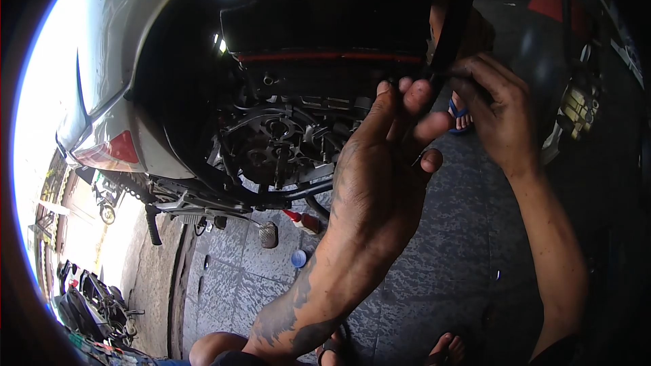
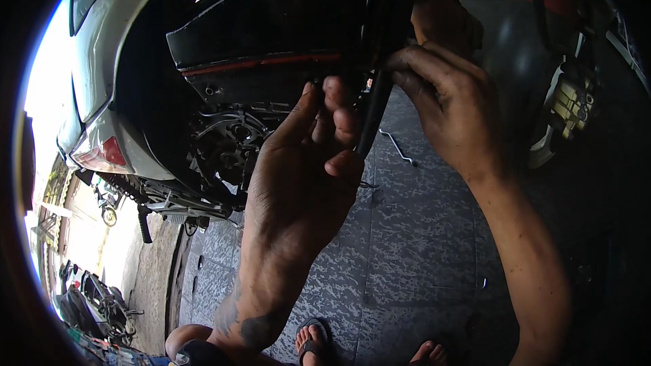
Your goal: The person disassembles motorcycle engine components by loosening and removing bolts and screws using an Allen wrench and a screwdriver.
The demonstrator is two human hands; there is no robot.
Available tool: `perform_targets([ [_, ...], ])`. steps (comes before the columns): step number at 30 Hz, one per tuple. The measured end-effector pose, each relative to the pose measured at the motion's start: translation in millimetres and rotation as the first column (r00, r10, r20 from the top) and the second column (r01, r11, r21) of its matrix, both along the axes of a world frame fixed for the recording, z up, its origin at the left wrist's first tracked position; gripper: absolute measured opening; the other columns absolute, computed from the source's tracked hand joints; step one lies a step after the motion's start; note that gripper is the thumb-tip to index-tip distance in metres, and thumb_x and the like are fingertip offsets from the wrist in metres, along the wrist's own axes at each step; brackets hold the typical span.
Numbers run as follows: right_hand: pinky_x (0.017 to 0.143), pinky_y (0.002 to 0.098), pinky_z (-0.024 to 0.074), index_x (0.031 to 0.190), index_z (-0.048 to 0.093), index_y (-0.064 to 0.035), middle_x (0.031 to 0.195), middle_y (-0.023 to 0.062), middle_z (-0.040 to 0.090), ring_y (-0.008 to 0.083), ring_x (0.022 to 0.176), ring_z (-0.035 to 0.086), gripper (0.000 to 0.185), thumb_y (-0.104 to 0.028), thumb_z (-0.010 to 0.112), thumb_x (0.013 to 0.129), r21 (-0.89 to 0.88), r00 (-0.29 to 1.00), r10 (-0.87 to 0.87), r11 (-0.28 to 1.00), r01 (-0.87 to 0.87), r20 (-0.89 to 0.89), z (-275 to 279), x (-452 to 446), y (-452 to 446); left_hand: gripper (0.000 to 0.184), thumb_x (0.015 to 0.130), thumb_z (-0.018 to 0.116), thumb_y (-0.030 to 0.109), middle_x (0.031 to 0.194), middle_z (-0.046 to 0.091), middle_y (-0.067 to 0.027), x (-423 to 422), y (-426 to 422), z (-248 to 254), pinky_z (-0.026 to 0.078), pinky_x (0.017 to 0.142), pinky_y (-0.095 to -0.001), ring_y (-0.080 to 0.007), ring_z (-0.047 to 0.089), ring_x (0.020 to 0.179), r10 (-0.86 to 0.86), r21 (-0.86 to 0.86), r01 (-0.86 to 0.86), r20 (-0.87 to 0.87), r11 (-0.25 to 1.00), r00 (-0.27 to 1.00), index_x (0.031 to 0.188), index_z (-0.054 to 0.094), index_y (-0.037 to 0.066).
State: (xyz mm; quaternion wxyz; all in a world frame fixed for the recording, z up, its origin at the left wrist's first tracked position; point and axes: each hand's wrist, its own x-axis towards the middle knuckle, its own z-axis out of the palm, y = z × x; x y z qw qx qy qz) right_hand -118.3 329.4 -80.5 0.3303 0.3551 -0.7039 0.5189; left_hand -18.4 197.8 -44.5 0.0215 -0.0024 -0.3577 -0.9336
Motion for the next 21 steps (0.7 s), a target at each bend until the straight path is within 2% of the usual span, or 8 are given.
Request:
perform_targets([
  [7, 0.064, 0.0273, 0.0502, 0.09, 0.065, -0.0043, 0.08, 0.0049, 0.063, 0.0169, 0.077, 0.065, 0.008, -0.002, 0.061, 0.083, 0.008, 1.0, -0.004, 1.0, 0.004, 0.0, 1.4, 1.7, 0.8, 0.031, 0.098, 0.041, 0.037, 0.097, 0.06, 0.0023, -0.1, -2.0, 0.5, 0.037, 0.065, -0.0227, -0.01, 0.06, 0.081, 0.036, -0.072, -0.032, 0.049, 0.997, 0.998, 0.111, 0.047, 0.01],
  [9, 0.064, 0.0272, 0.0507, 0.09, 0.065, -0.0041, 0.08, 0.0049, 0.063, 0.0168, 0.078, 0.065, 0.008, -0.002, 0.061, 0.083, 0.013, 1.0, -0.004, 1.0, 0.004, 0.018, 2.8, 2.8, 1.4, 0.031, 0.099, 0.039, 0.038, 0.101, 0.061, 0.0018, 1.2, -8.7, 1.6, 0.037, 0.065, -0.0224, -0.0099, 0.06, 0.083, -0.116, -0.173, 0.126, 0.066, 0.977, 0.991, 0.11, 0.048, 0.01],
  [10, 0.065, 0.0271, 0.0512, 0.09, 0.065, -0.0039, 0.081, 0.0048, 0.063, 0.0168, 0.079, 0.065, 0.009, -0.002, 0.061, 0.083, 0.02, 0.999, -0.007, 1.0, 0.006, 0.036, 3.3, 3.1, 1.2, 0.031, 0.099, 0.039, 0.038, 0.101, 0.061, 0.0018, 0.4, -8.4, 0.8, 0.037, 0.065, -0.0224, -0.0099, 0.06, 0.083, -0.114, -0.173, 0.124, 0.065, 0.977, 0.991, 0.11, 0.048, 0.01],
  [12, 0.066, 0.027, 0.0518, 0.09, 0.065, -0.0036, 0.081, 0.0048, 0.063, 0.0168, 0.079, 0.065, 0.009, -0.001, 0.061, 0.083, 0.017, 1.0, 0.003, 1.0, -0.003, 0.024, 3.1, 1.8, 0.4, 0.032, 0.099, 0.037, 0.038, 0.104, 0.062, 0.0013, -2.7, -6.0, -1.3, 0.038, 0.065, -0.0227, -0.0096, 0.061, 0.084, -0.058, -0.132, 0.055, -0.019, 0.99, 0.998, 0.112, 0.048, 0.01],
  [13, 0.067, 0.0269, 0.0523, 0.09, 0.065, -0.0034, 0.082, 0.0048, 0.063, 0.0167, 0.08, 0.065, 0.009, -0.001, 0.061, 0.083, 0.016, 1.0, 0.009, 1.0, -0.009, 0.013, 2.7, 1.8, 0.7, 0.032, 0.099, 0.037, 0.037, 0.105, 0.063, 0.0013, -4.0, -8.2, -2.4, 0.038, 0.066, -0.0231, -0.0094, 0.061, 0.086, -0.099, -0.076, 0.096, -0.034, 0.992, 0.995, 0.113, 0.048, 0.01],
  [21, 0.067, 0.0264, 0.0526, 0.091, 0.065, -0.0033, 0.083, 0.0051, 0.063, 0.0166, 0.079, 0.065, 0.01, 0.0, 0.061, 0.083, 0.037, 1.0, -0.01, 0.999, 0.01, -0.011, 3.3, 1.9, 2.4, 0.026, 0.099, 0.039, 0.033, 0.101, 0.063, 0.0041, -3.8, -6.5, -5.3, 0.038, 0.065, -0.0225, -0.0093, 0.06, 0.085, -0.099, 0.048, 0.1, -0.024, 0.994, 0.995, 0.111, 0.048, 0.011],
])
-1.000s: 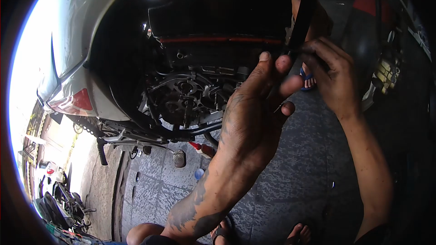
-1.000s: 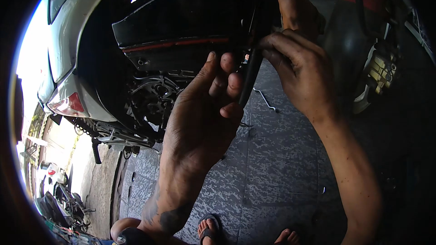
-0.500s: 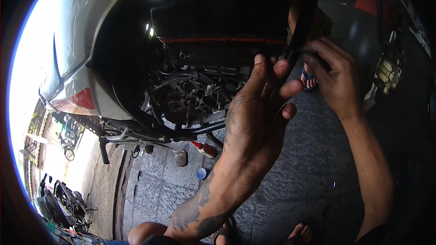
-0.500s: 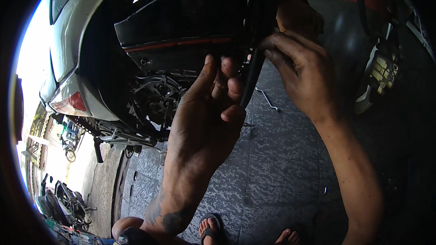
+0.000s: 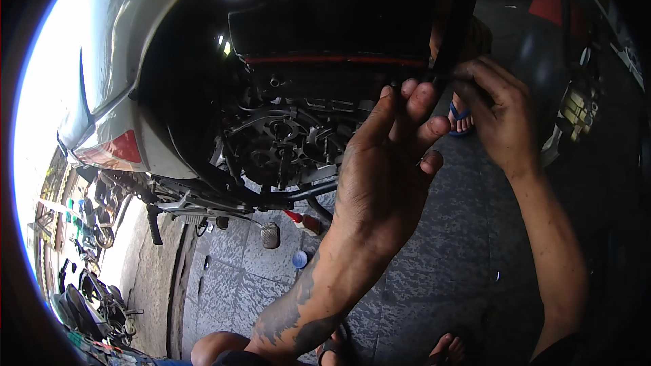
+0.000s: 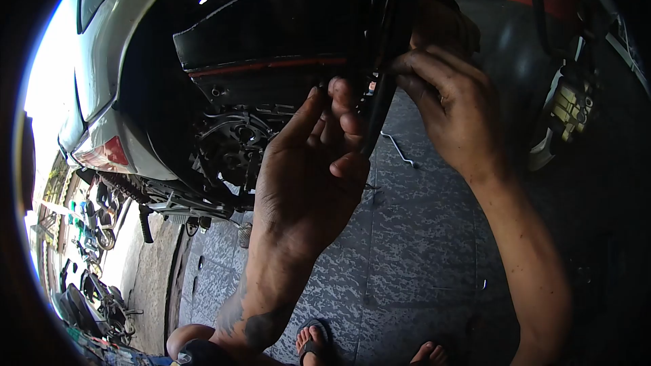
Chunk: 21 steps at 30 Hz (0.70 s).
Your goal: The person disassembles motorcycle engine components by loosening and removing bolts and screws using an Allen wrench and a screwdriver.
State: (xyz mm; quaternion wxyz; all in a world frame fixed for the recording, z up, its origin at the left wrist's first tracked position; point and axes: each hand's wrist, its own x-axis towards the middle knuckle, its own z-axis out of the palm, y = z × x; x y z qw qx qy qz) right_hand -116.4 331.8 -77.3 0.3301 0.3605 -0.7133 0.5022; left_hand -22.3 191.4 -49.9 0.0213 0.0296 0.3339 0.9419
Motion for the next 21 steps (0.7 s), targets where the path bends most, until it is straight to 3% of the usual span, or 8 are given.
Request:
perform_targets([
  [11, 0.064, 0.0271, 0.0507, 0.092, 0.065, -0.0036, 0.081, 0.0049, 0.062, 0.016, 0.075, 0.064, 0.01, -0.001, 0.061, 0.083, -0.033, 0.999, 0.026, 0.999, -0.025, 0.03, -2, -1, -2, 0.023, 0.099, 0.042, 0.032, 0.096, 0.062, 0.0042, 6, 5, 10, 0.035, 0.062, -0.0227, -0.0086, 0.058, 0.08, 0.141, -0.173, -0.129, 0.063, 0.976, 0.988, 0.108, 0.049, 0.012],
  [17, 0.067, 0.0288, 0.0514, 0.091, 0.065, -0.0039, 0.084, 0.0052, 0.064, 0.0178, 0.078, 0.065, 0.008, -0.003, 0.062, 0.083, -0.084, 0.994, 0.07, 0.995, -0.062, 0.09, -4, -4, -3, 0.027, 0.097, 0.047, 0.034, 0.097, 0.063, 0.0013, 8, 10, 17, 0.036, 0.06, -0.023, -0.0099, 0.06, 0.078, 0.257, -0.332, -0.211, 0.1, 0.919, 0.961, 0.105, 0.053, 0.009],
  [19, 0.068, 0.0288, 0.0519, 0.09, 0.065, -0.0042, 0.086, 0.0054, 0.065, 0.0184, 0.08, 0.066, 0.008, -0.004, 0.062, 0.083, -0.059, 0.994, 0.046, 0.997, -0.04, 0.096, -3, -4, -2, 0.029, 0.096, 0.047, 0.034, 0.096, 0.063, -0.0009, 7, 13, 15, 0.038, 0.059, -0.0234, -0.0117, 0.062, 0.074, 0.369, -0.437, -0.301, 0.077, 0.847, 0.926, 0.105, 0.053, 0.007],
  [21, 0.068, 0.029, 0.052, 0.09, 0.065, -0.0043, 0.087, 0.0057, 0.065, 0.0186, 0.08, 0.066, 0.008, -0.004, 0.063, 0.082, -0.048, 0.997, 0.017, 0.999, -0.013, 0.072, -4, -3, 0, 0.029, 0.096, 0.047, 0.034, 0.094, 0.063, -0.0017, 8, 8, 16, 0.039, 0.058, -0.0238, -0.0126, 0.063, 0.073, 0.347, -0.488, -0.265, 0.084, 0.832, 0.934, 0.104, 0.053, 0.007],
])
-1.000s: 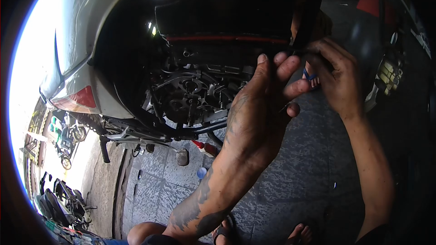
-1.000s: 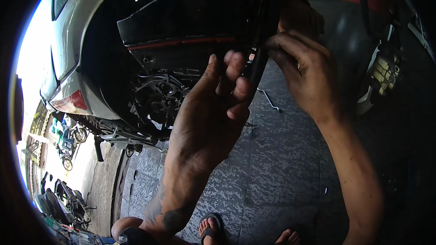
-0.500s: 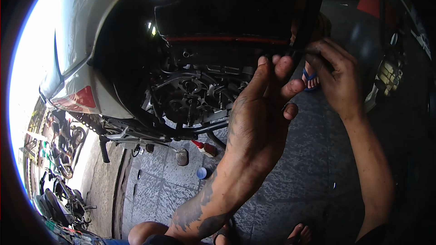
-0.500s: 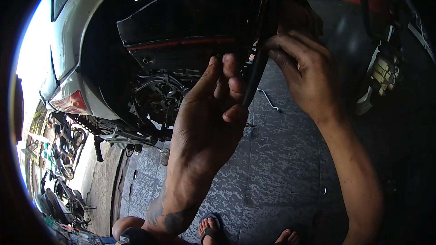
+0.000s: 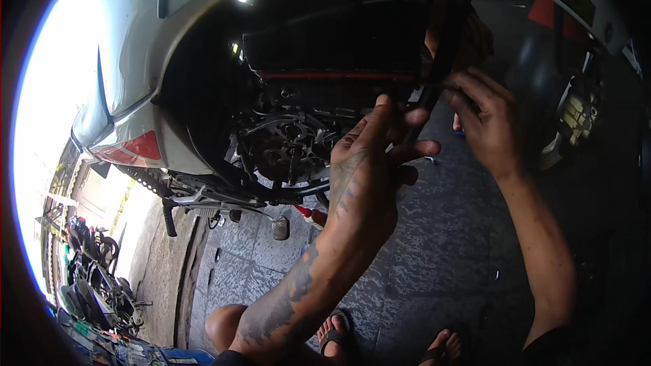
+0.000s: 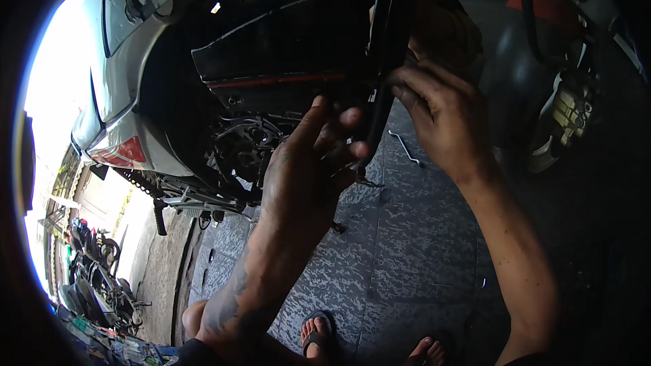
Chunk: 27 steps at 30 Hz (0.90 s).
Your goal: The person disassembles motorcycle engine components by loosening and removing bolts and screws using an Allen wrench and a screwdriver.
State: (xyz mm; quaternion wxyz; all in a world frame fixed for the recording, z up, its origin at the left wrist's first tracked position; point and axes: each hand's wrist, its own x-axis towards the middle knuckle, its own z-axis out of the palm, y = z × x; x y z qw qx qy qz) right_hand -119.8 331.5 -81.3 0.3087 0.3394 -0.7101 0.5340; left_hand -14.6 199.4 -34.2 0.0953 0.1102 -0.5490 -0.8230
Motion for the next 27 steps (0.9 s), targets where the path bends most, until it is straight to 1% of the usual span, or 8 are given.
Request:
perform_targets([
  [6, 0.073, 0.0304, 0.0517, 0.09, 0.066, -0.0045, 0.089, 0.0064, 0.065, 0.0197, 0.084, 0.065, 0.009, -0.004, 0.062, 0.082, 0.028, 0.997, -0.018, 0.999, 0.02, -0.078, 0, -4, 2, 0.035, 0.097, 0.044, 0.037, 0.086, 0.063, -0.0064, 13, -5, 9, 0.039, 0.051, -0.024, -0.0149, 0.063, 0.067, -0.053, -0.175, 0.067, 0.083, 0.982, 0.995, 0.102, 0.053, 0.004],
  [8, 0.076, 0.0311, 0.0515, 0.09, 0.066, -0.0044, 0.09, 0.0067, 0.065, 0.0203, 0.086, 0.065, 0.009, -0.004, 0.062, 0.082, 0.023, 0.995, -0.017, 1.0, 0.02, -0.093, -1, -6, 3, 0.041, 0.097, 0.041, 0.041, 0.078, 0.063, -0.008, 14, -9, 2, 0.039, 0.048, -0.0233, -0.0139, 0.061, 0.063, 0.095, -0.795, -0.284, -0.277, 0.536, 0.956, 0.099, 0.054, 0.002],
  [10, 0.08, 0.033, 0.051, 0.092, 0.066, -0.0046, 0.09, 0.0067, 0.066, 0.022, 0.088, 0.064, 0.01, -0.005, 0.062, 0.083, 0.0, 0.994, 0.009, 1.0, -0.009, -0.109, -1, -5, 2, 0.045, 0.097, 0.04, 0.043, 0.07, 0.06, -0.0071, 11, -15, 1, 0.037, 0.046, -0.0213, -0.0123, 0.057, 0.056, 0.055, -0.855, -0.388, -0.395, 0.344, 0.917, 0.096, 0.056, 0.001],
  [12, 0.08, 0.0336, 0.051, 0.093, 0.066, -0.0046, 0.09, 0.0069, 0.066, 0.0223, 0.088, 0.064, 0.011, -0.005, 0.062, 0.083, -0.033, 0.995, 0.022, 0.999, -0.025, -0.101, -5, -6, 0, 0.044, 0.097, 0.043, 0.04, 0.07, 0.055, -0.0044, 13, -11, 9, 0.036, 0.043, -0.0181, -0.0073, 0.048, 0.048, 0.064, -0.575, 0.062, 0.196, 0.816, 0.979, 0.101, 0.055, -0.001],
  [15, 0.079, 0.0327, 0.0515, 0.095, 0.066, -0.0038, 0.094, 0.0084, 0.065, 0.0227, 0.09, 0.064, 0.013, -0.004, 0.062, 0.083, -0.013, 0.984, -0.02, 1.0, 0.018, -0.179, -5, -10, 0, 0.041, 0.099, 0.037, 0.033, 0.083, 0.054, -0.0046, 4, -11, 6, 0.037, 0.039, -0.019, -0.0082, 0.049, 0.059, -0.117, -0.19, 0.128, 0.068, 0.973, 0.991, 0.109, 0.053, -0.003],
  [20, 0.079, 0.0306, 0.0522, 0.098, 0.065, -0.003, 0.1, 0.0098, 0.065, 0.023, 0.092, 0.065, 0.015, -0.004, 0.062, 0.083, 0.021, 0.994, 0.037, 0.999, -0.035, -0.107, -7, -9, 2, 0.039, 0.102, 0.028, 0.026, 0.083, 0.047, -0.0025, -8, -16, -6, 0.029, 0.033, -0.0185, -0.0078, 0.044, 0.061, -0.401, 0.403, 0.483, -0.275, 0.778, 0.874, 0.119, 0.048, -0.003],
  [24, 0.075, 0.0294, 0.0513, 0.098, 0.064, -0.002, 0.095, 0.0094, 0.066, 0.0211, 0.087, 0.065, 0.015, -0.006, 0.062, 0.083, 0.003, 0.989, -0.002, 1.0, 0.002, -0.148, -15, -20, -4, 0.031, 0.1, 0.036, 0.023, 0.078, 0.046, 0.0005, -16, -28, -12, 0.033, 0.037, -0.0182, -0.0079, 0.043, 0.06, -0.468, 0.574, 0.564, -0.324, 0.594, 0.822, 0.117, 0.05, 0.003],
  [27, 0.072, 0.03, 0.0501, 0.096, 0.064, -0.0016, 0.091, 0.0101, 0.065, 0.0215, 0.085, 0.065, 0.013, -0.005, 0.062, 0.083, 0.021, 0.997, 0.051, 0.999, -0.05, -0.057, -20, -10, 4, 0.029, 0.099, 0.035, 0.018, 0.073, 0.049, 0.0006, -14, -29, -7, 0.033, 0.041, -0.0195, -0.0057, 0.042, 0.054, -0.462, 0.524, 0.533, -0.271, 0.665, 0.844, 0.115, 0.052, 0.0],
])
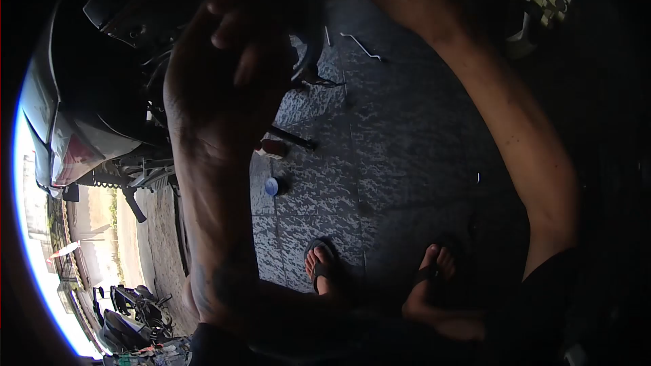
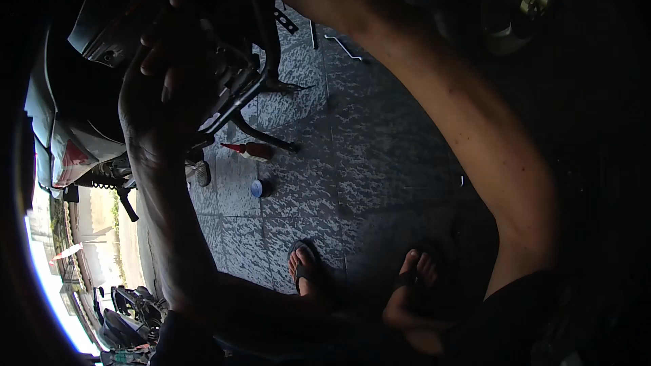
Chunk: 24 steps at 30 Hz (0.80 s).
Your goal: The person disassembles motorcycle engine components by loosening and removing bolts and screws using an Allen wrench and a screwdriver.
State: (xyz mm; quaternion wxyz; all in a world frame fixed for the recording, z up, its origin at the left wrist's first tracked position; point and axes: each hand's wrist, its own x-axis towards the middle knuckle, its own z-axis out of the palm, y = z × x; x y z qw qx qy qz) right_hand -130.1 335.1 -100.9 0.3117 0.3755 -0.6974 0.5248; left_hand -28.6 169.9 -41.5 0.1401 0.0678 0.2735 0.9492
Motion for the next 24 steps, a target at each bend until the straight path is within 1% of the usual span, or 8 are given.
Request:
perform_targets([
  [4, 0.07, 0.0347, 0.0476, 0.091, 0.062, -0.0008, 0.084, 0.0136, 0.064, 0.0264, 0.082, 0.064, 0.008, -0.003, 0.058, 0.084, -0.087, 0.986, 0.09, 0.991, -0.103, -0.143, 12, -1, 3, 0.03, 0.095, 0.044, 0.011, 0.078, 0.052, -0.0013, 7, -3, -1, 0.043, 0.052, -0.0211, -0.0061, 0.048, 0.058, 0.187, -0.398, -0.216, -0.109, 0.892, 0.976, 0.125, 0.047, 0.004],
  [9, 0.069, 0.0344, 0.0477, 0.089, 0.062, -0.0002, 0.083, 0.0138, 0.064, 0.0266, 0.081, 0.065, 0.007, -0.002, 0.059, 0.083, -0.11, 0.953, 0.012, 0.993, -0.048, -0.303, 8, -2, 1, 0.042, 0.088, 0.058, 0.007, 0.107, 0.065, -0.0079, 4, -13, -9, 0.053, 0.069, -0.022, -0.0123, 0.064, 0.083, -0.15, -0.611, -0.627, -0.648, -0.483, 0.747, 0.128, 0.045, 0.007],
  [12, 0.069, 0.0345, 0.0478, 0.09, 0.062, 0.0, 0.083, 0.0137, 0.064, 0.0266, 0.081, 0.065, 0.008, -0.002, 0.059, 0.083, -0.108, 0.961, 0.015, 0.993, -0.047, -0.277, 9, -4, 0, 0.039, 0.09, 0.056, 0.01, 0.106, 0.064, -0.0091, -3, -13, -10, 0.052, 0.066, -0.02, -0.0108, 0.062, 0.083, 0.126, -0.664, -0.514, -0.541, 0.543, 0.832, 0.127, 0.045, 0.006],
  [13, 0.069, 0.0345, 0.0478, 0.09, 0.062, 0.0001, 0.083, 0.0136, 0.064, 0.0267, 0.081, 0.065, 0.008, -0.002, 0.059, 0.083, -0.108, 0.966, 0.018, 0.993, -0.047, -0.256, 9, -5, 0, 0.039, 0.09, 0.056, 0.01, 0.106, 0.064, -0.0091, -1, -9, -12, 0.052, 0.066, -0.02, -0.0108, 0.062, 0.083, 0.125, -0.664, -0.514, -0.541, 0.543, 0.831, 0.127, 0.045, 0.006],
  [15, 0.069, 0.0343, 0.0478, 0.09, 0.062, 0.0001, 0.083, 0.0136, 0.064, 0.0267, 0.081, 0.065, 0.008, -0.002, 0.059, 0.083, -0.111, 0.972, 0.037, 0.992, -0.064, -0.23, 9, -3, 0, 0.034, 0.093, 0.053, 0.015, 0.105, 0.064, -0.0102, 4, 7, -17, 0.049, 0.06, -0.0198, -0.0099, 0.059, 0.073, -0.267, -0.242, -0.667, -0.78, -0.705, 0.565, 0.125, 0.046, 0.005],
  [16, 0.069, 0.0341, 0.0479, 0.09, 0.062, 0.0001, 0.083, 0.0136, 0.064, 0.0268, 0.081, 0.065, 0.008, -0.002, 0.059, 0.083, -0.112, 0.977, 0.057, 0.99, -0.081, -0.204, 10, -2, 0, 0.034, 0.093, 0.053, 0.015, 0.105, 0.064, -0.0102, 0, 8, -15, 0.049, 0.06, -0.0198, -0.0099, 0.059, 0.073, -0.269, -0.241, -0.667, -0.78, -0.705, 0.565, 0.125, 0.046, 0.005],
  [18, 0.069, 0.0339, 0.0477, 0.09, 0.062, 0.0002, 0.083, 0.014, 0.064, 0.0266, 0.081, 0.065, 0.008, -0.003, 0.059, 0.083, -0.103, 0.982, 0.079, 0.99, -0.098, -0.169, 10, 0, 1, 0.029, 0.093, 0.054, 0.021, 0.094, 0.067, -0.0098, -12, 8, -11, 0.047, 0.054, -0.0206, -0.0101, 0.059, 0.064, 0.438, -0.57, -0.699, -0.545, 0.431, 0.715, 0.115, 0.055, 0.003],
  [24, 0.068, 0.0285, 0.0498, 0.099, 0.064, -0.0027, 0.09, 0.008, 0.065, 0.0172, 0.082, 0.065, 0.015, -0.005, 0.062, 0.083, 0.054, 0.971, -0.16, 0.984, 0.172, -0.177, 9, 0, -2, 0.034, 0.088, 0.059, 0.031, 0.059, 0.061, -0.0084, -8, 24, -15, 0.041, 0.047, -0.0284, -0.0116, 0.052, 0.049, 0.34, -0.53, -0.771, -0.84, -0.351, 0.423, 0.076, 0.064, 0.0],
])
